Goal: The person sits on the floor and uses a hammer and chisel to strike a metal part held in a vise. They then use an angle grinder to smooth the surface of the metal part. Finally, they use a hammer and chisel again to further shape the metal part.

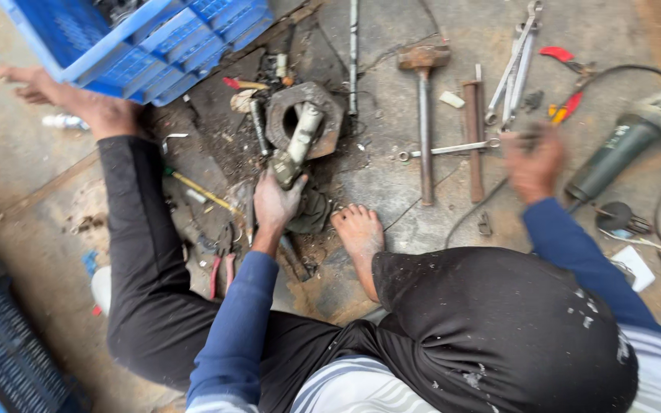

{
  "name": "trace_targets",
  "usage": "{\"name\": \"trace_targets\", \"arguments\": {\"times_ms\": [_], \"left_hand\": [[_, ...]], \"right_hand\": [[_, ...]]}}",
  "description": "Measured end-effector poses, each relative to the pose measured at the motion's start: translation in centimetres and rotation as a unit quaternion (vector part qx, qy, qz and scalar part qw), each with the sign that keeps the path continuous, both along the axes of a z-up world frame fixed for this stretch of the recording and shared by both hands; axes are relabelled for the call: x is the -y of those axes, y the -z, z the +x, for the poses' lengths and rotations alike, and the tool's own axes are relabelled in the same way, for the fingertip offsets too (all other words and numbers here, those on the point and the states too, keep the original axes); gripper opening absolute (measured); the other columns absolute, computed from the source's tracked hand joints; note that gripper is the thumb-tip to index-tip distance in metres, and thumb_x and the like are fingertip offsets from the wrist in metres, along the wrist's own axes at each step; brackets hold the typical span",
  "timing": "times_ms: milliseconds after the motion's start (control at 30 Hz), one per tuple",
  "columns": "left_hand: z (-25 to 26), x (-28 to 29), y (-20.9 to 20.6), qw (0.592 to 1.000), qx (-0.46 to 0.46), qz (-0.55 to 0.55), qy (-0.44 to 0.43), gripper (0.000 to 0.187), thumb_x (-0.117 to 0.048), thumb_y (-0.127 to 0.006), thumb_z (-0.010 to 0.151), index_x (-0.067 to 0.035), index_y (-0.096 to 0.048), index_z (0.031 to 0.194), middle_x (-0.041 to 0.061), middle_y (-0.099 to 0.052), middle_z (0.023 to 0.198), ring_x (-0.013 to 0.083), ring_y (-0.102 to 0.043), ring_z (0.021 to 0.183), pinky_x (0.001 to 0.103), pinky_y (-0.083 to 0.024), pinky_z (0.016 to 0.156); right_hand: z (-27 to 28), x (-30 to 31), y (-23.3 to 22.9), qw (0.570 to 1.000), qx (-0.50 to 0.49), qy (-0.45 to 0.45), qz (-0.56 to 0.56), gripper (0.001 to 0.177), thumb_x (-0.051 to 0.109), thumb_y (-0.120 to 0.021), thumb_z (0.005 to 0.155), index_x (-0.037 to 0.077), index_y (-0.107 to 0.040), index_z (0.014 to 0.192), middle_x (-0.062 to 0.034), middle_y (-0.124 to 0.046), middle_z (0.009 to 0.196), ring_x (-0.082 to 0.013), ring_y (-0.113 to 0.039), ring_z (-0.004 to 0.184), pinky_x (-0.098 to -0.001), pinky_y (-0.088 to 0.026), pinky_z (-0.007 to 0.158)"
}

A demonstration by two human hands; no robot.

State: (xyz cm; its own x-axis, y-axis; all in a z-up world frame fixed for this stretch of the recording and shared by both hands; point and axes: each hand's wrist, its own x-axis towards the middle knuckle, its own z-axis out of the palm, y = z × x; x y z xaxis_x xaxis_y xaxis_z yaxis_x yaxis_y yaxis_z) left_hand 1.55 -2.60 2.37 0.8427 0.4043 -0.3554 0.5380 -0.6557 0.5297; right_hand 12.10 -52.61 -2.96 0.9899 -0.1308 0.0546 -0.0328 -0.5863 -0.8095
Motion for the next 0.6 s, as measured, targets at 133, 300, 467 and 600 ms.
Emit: {"name": "trace_targets", "arguments": {"times_ms": [133, 300, 467, 600], "left_hand": [[-0.6, -0.6, -0.2, 0.999, -0.027, -0.017, -0.016, 0.091, -0.043, -0.089, 0.072, 0.003, -0.049, 0.140, 0.023, -0.066, 0.121, 0.0380, -0.069, 0.105, 0.048, -0.054, 0.093], [-2.3, -2.2, -0.8, 0.998, 0.041, -0.051, 0.004, 0.086, -0.031, -0.092, 0.070, 0.005, -0.049, 0.135, 0.027, -0.063, 0.123, 0.0416, -0.064, 0.113, 0.048, -0.050, 0.099], [-3.2, -3.3, -1.2, 0.995, 0.053, -0.085, -0.015, 0.068, -0.018, -0.083, 0.073, 0.002, -0.055, 0.131, 0.025, -0.066, 0.122, 0.0415, -0.065, 0.116, 0.046, -0.050, 0.103], [-4.3, -4.2, -1.8, 0.993, 0.035, -0.115, -0.017, 0.068, -0.015, -0.076, 0.075, 0.003, -0.051, 0.136, 0.026, -0.069, 0.118, 0.0418, -0.068, 0.113, 0.046, -0.052, 0.100]], "right_hand": [[0.7, -6.9, -1.1, 0.984, -0.065, -0.133, -0.096, 0.019, 0.017, -0.079, 0.100, 0.005, -0.068, 0.109, -0.0046, -0.066, 0.101, -0.0139, -0.067, 0.087, -0.0293, -0.060, 0.077], [1.6, -10.4, -3.7, 0.954, -0.086, -0.203, -0.201, 0.022, 0.022, -0.076, 0.096, 0.004, -0.074, 0.109, -0.0102, -0.072, 0.098, -0.0224, -0.069, 0.080, -0.0386, -0.057, 0.074], [1.5, -14.2, -4.0, 0.945, -0.073, -0.240, -0.209, 0.025, 0.025, -0.078, 0.093, 0.004, -0.074, 0.105, -0.0120, -0.073, 0.098, -0.0261, -0.070, 0.081, -0.0395, -0.057, 0.074], [0.7, -16.7, -3.0, 0.946, -0.085, -0.246, -0.191, 0.028, 0.025, -0.076, 0.095, 0.002, -0.072, 0.111, -0.0105, -0.072, 0.098, -0.0210, -0.070, 0.077, -0.0365, -0.059, 0.071]]}}
